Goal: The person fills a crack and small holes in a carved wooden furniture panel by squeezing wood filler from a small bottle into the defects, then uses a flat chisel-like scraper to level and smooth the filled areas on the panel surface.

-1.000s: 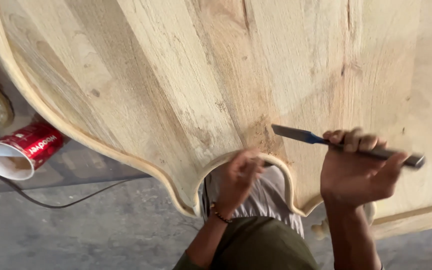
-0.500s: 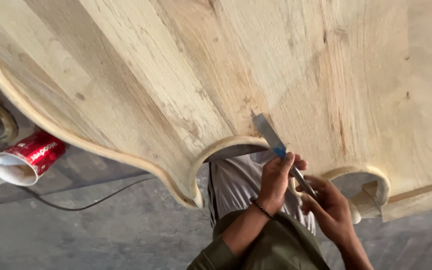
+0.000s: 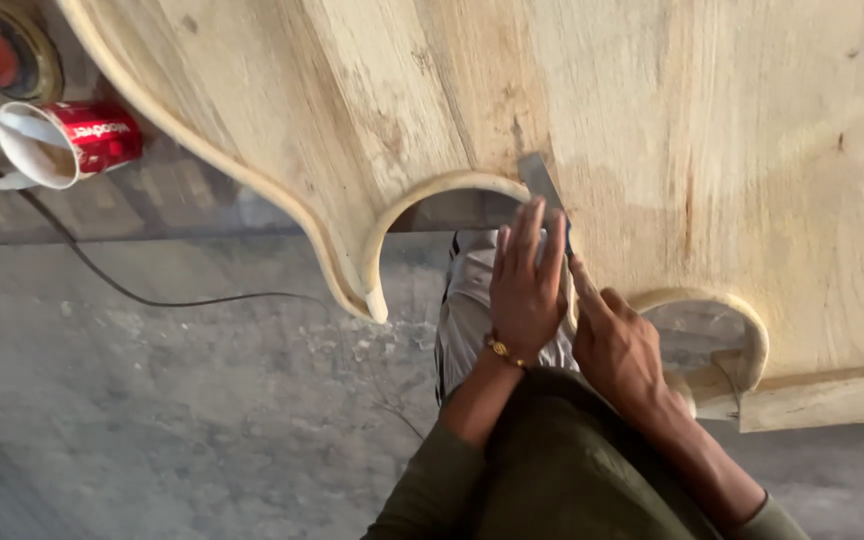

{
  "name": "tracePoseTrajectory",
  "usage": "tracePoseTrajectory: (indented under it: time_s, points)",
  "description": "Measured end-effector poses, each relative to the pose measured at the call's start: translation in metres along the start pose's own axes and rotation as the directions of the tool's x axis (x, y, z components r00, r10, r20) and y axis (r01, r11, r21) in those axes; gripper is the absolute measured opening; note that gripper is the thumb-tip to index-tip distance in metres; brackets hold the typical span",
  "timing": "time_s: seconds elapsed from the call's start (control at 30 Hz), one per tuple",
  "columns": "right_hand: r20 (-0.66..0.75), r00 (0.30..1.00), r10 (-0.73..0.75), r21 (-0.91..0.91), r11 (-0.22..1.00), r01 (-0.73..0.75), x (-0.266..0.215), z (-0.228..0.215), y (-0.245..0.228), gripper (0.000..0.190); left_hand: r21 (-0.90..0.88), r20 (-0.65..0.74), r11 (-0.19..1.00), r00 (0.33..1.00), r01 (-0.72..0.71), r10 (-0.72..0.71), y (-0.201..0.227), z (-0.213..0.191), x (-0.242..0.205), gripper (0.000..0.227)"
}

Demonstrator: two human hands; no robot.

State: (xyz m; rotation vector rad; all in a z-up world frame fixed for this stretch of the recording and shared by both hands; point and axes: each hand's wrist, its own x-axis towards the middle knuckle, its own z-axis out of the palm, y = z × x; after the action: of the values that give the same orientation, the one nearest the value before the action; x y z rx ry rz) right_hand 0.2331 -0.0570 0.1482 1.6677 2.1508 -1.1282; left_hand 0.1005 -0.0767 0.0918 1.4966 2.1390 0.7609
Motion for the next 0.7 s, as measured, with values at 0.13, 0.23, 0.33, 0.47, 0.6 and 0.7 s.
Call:
tracePoseTrajectory:
  time_s: [0.13,0.23,0.33,0.47,0.6,0.7]
  points:
    - [-0.031,0.996,-0.086,0.09,0.992,0.089,0.004,0.014,0.006,0.054,0.055,0.188,0.986,0.971,-0.159,0.146,-0.018,0.007,0.006,0.05]
    - [-0.094,0.986,-0.136,0.039,0.989,0.14,0.011,0.027,0.009,0.061,-0.015,0.144,0.979,0.968,-0.205,0.205,-0.043,0.031,0.012,0.059]
    - [-0.068,0.986,-0.15,0.022,0.988,0.151,0.03,0.029,0.002,0.072,0.05,0.045,0.95,0.951,-0.307,0.305,-0.071,0.063,0.018,0.064]
    - [-0.134,0.981,-0.142,0.044,0.988,0.149,0.009,0.044,0.013,0.07,0.051,0.117,0.965,0.961,-0.258,0.251,-0.055,0.043,0.008,0.067]
    - [-0.243,0.945,-0.22,0.043,0.971,0.237,0.026,0.059,0.023,0.071,0.082,0.036,0.95,0.953,-0.302,0.3,-0.067,0.056,0.023,0.066]
    - [-0.199,0.961,-0.191,0.054,0.977,0.205,0.018,0.059,0.024,0.072,0.085,0.067,0.961,0.963,-0.264,0.259,-0.064,0.058,0.017,0.069]
